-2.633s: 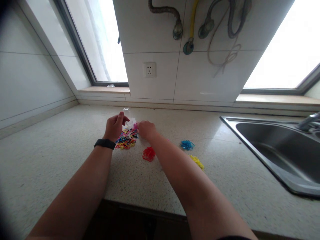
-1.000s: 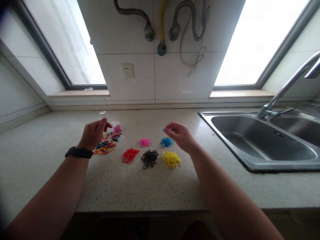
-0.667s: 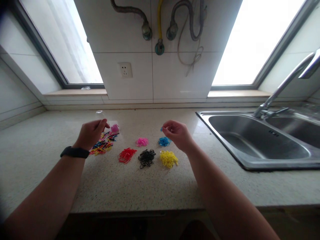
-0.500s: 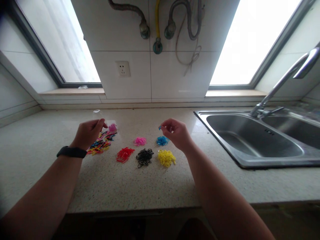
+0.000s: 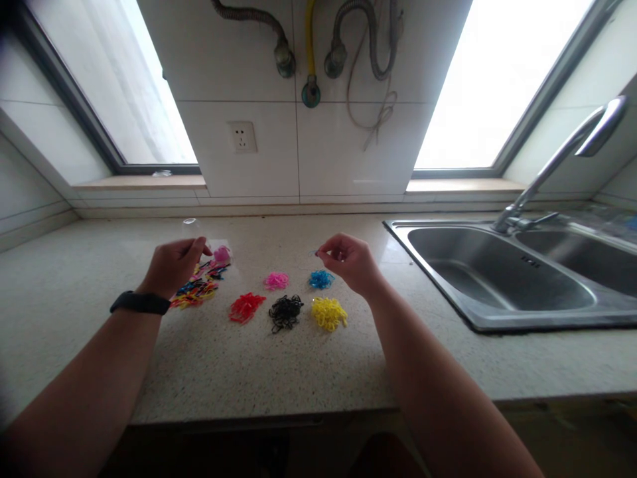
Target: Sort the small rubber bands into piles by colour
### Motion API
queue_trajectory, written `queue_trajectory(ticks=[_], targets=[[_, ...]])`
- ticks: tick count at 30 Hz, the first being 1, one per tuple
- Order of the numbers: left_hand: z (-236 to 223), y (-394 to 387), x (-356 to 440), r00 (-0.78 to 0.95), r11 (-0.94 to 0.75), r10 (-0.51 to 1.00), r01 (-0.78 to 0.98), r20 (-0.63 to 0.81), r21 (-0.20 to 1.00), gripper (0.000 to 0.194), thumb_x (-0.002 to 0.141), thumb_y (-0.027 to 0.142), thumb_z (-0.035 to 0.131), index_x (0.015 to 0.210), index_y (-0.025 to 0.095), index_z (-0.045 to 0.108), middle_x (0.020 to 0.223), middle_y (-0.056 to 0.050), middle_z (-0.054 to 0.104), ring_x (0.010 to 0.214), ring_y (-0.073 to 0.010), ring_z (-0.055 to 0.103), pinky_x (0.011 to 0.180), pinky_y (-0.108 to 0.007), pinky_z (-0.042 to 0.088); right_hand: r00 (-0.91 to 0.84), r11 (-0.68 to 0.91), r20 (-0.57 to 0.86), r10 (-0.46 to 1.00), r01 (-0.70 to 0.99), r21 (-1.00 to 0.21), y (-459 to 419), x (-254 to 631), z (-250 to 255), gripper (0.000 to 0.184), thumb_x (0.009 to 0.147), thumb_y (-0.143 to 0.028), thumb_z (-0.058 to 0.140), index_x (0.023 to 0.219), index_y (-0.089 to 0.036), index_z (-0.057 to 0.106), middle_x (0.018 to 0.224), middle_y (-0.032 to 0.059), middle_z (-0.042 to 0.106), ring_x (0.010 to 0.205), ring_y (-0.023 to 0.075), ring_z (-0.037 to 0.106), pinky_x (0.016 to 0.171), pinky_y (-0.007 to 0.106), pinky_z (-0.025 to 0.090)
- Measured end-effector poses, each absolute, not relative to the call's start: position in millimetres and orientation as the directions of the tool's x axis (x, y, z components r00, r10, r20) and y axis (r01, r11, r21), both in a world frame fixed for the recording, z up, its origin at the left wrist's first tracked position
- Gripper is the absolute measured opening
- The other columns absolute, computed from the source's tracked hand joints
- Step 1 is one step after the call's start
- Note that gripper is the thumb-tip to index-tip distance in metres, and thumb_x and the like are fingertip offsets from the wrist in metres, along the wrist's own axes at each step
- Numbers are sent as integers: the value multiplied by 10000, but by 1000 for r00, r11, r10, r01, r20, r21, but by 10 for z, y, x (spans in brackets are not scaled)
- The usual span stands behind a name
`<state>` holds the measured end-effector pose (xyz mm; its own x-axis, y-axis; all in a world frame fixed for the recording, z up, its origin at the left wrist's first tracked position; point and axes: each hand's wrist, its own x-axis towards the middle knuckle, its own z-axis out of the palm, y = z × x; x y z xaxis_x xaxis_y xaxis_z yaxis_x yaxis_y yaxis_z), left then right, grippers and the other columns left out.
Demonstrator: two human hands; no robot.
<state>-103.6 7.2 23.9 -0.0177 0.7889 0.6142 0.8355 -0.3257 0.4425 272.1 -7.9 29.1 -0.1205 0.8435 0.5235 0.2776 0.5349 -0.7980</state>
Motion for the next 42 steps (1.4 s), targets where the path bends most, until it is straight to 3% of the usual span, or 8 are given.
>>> queue_trajectory(ticks=[5,11,18,23,33,42], targets=[[237,65,-1036,-11,-335,792,828,611,449,443,930,453,460,718,183,739,532,4,618,491,-142,544,505,-258,357,-174,518,488,856,315,-796,11,2807,236,189,767,-350,731,781,-184,641,681,5,618,561,91,448,504,268,343],[238,65,-1032,-12,-325,803,829,595,455,447,931,463,460,718,186,739,520,6,611,485,-146,540,499,-258,359,-252,473,400,881,495,-729,138,2977,143,202,770,-374,726,779,-182,662,577,-41,507,518,84,374,478,255,295],[234,66,-1039,-7,-324,802,835,598,444,445,928,459,457,720,192,746,526,5,627,483,-149,545,499,-263,359,-328,442,297,897,706,-553,242,3160,48,153,772,-337,690,792,-186,696,662,-6,606,544,93,440,520,251,339],[223,80,-1051,3,-328,802,838,598,435,441,928,457,458,715,192,739,507,3,614,479,-151,547,497,-263,353,-360,425,228,905,728,-538,271,3196,12,121,771,-305,678,792,-189,703,727,15,665,541,93,474,521,245,346],[219,87,-1051,13,-316,800,859,600,403,449,929,460,443,702,197,727,476,8,590,491,-160,561,528,-265,362,-409,444,184,894,748,-494,209,3180,72,91,799,-273,652,806,-206,714,654,3,646,545,111,514,531,254,366],[216,91,-1058,18,-322,800,856,599,404,445,935,458,455,696,191,720,497,2,605,491,-154,561,526,-265,354,-403,455,215,890,748,-483,237,3139,5,71,813,-244,653,820,-231,723,734,21,702,597,132,570,568,267,394]])
